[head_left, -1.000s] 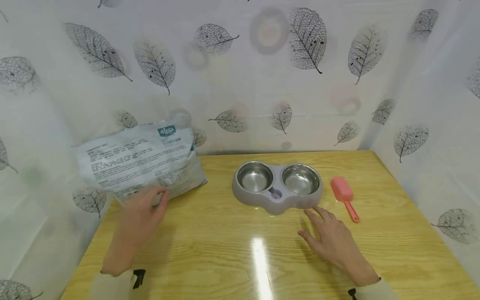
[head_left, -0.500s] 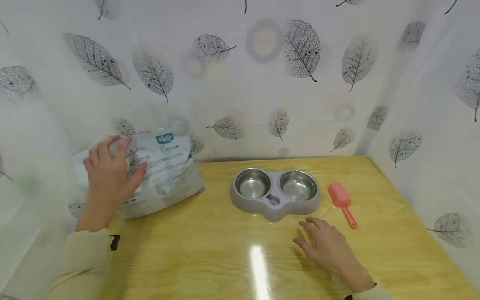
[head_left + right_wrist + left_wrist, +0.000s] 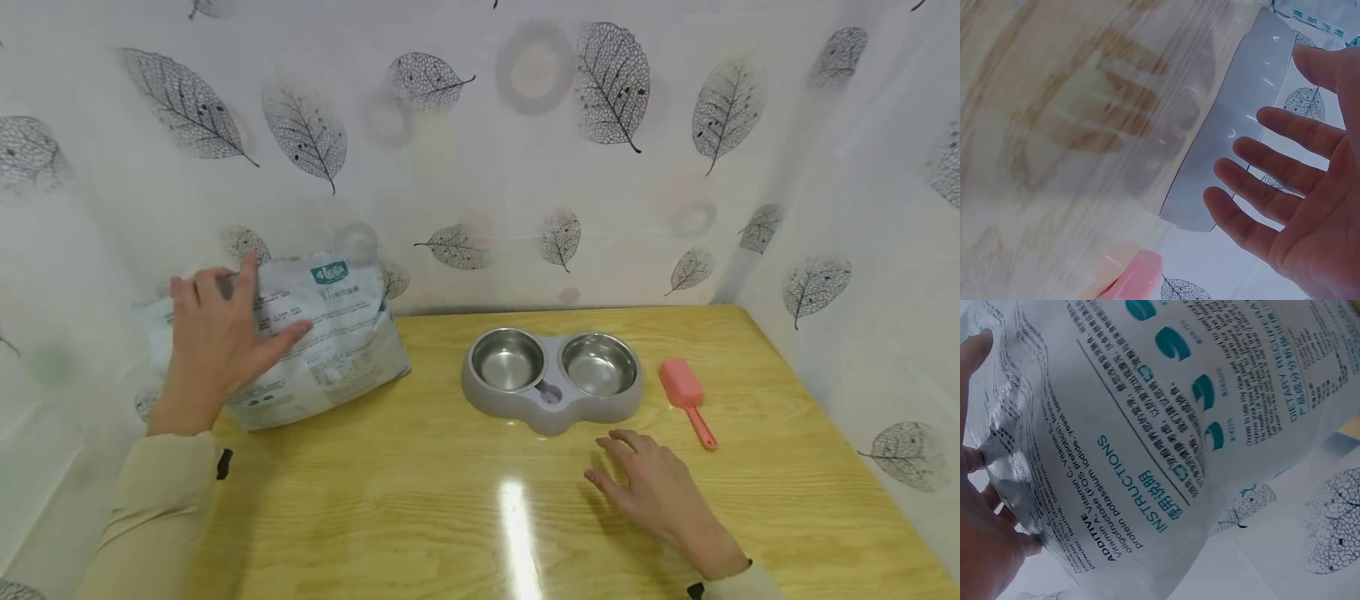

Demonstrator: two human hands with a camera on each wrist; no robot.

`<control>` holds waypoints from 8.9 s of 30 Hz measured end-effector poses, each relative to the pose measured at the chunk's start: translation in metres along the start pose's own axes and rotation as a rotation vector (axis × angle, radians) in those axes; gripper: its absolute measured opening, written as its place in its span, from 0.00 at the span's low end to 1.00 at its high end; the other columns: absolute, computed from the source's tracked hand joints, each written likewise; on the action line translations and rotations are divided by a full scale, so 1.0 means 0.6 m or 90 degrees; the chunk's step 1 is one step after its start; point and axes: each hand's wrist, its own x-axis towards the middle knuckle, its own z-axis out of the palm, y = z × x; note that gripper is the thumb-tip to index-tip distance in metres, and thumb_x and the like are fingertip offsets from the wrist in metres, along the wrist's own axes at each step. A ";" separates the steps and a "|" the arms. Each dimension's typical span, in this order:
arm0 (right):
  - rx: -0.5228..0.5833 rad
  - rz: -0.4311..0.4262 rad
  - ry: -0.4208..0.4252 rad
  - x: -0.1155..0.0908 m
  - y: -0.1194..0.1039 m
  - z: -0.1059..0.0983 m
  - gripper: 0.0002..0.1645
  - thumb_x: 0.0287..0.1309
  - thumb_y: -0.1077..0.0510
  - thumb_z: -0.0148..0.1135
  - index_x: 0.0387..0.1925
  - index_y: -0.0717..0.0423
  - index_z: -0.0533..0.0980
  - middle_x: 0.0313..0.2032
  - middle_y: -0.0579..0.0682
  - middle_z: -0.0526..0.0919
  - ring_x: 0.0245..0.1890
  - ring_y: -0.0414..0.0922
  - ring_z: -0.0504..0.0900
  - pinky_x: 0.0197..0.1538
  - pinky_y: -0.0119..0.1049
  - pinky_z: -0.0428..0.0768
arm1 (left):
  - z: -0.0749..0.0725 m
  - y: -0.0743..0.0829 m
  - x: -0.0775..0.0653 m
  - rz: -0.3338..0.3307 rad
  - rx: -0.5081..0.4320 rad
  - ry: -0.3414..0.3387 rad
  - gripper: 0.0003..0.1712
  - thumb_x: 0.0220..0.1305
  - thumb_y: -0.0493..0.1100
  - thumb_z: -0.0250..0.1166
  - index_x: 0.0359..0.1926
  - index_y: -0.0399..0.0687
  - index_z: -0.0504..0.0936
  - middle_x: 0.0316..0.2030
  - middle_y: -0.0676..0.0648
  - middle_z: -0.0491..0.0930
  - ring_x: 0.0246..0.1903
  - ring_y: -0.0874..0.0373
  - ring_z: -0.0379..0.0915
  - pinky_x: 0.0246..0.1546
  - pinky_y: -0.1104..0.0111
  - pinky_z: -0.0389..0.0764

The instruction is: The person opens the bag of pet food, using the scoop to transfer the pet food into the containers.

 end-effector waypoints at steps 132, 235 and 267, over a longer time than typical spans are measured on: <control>0.496 0.074 -0.152 0.159 -0.238 0.077 0.28 0.67 0.38 0.64 0.19 0.51 0.83 0.12 0.36 0.70 0.14 0.32 0.67 0.20 0.27 0.67 | 0.025 0.233 -0.103 0.200 -0.341 -0.501 0.14 0.59 0.37 0.68 0.47 0.42 0.88 0.32 0.54 0.76 0.29 0.66 0.66 0.30 0.72 0.73; 0.770 0.301 -0.201 0.161 -0.255 0.094 0.23 0.66 0.54 0.52 0.22 0.66 0.80 0.14 0.41 0.76 0.13 0.34 0.69 0.17 0.26 0.65 | 0.023 0.245 -0.116 0.164 -0.197 -0.464 0.17 0.57 0.41 0.67 0.18 0.55 0.68 0.13 0.57 0.64 0.13 0.65 0.60 0.13 0.71 0.62; 0.586 0.210 -0.165 0.153 -0.233 0.104 0.29 0.71 0.48 0.56 0.12 0.51 0.70 0.09 0.41 0.70 0.12 0.37 0.68 0.20 0.30 0.66 | -0.004 0.225 -0.087 0.188 -0.273 -0.400 0.19 0.57 0.38 0.64 0.21 0.58 0.62 0.14 0.61 0.54 0.14 0.70 0.49 0.18 0.76 0.53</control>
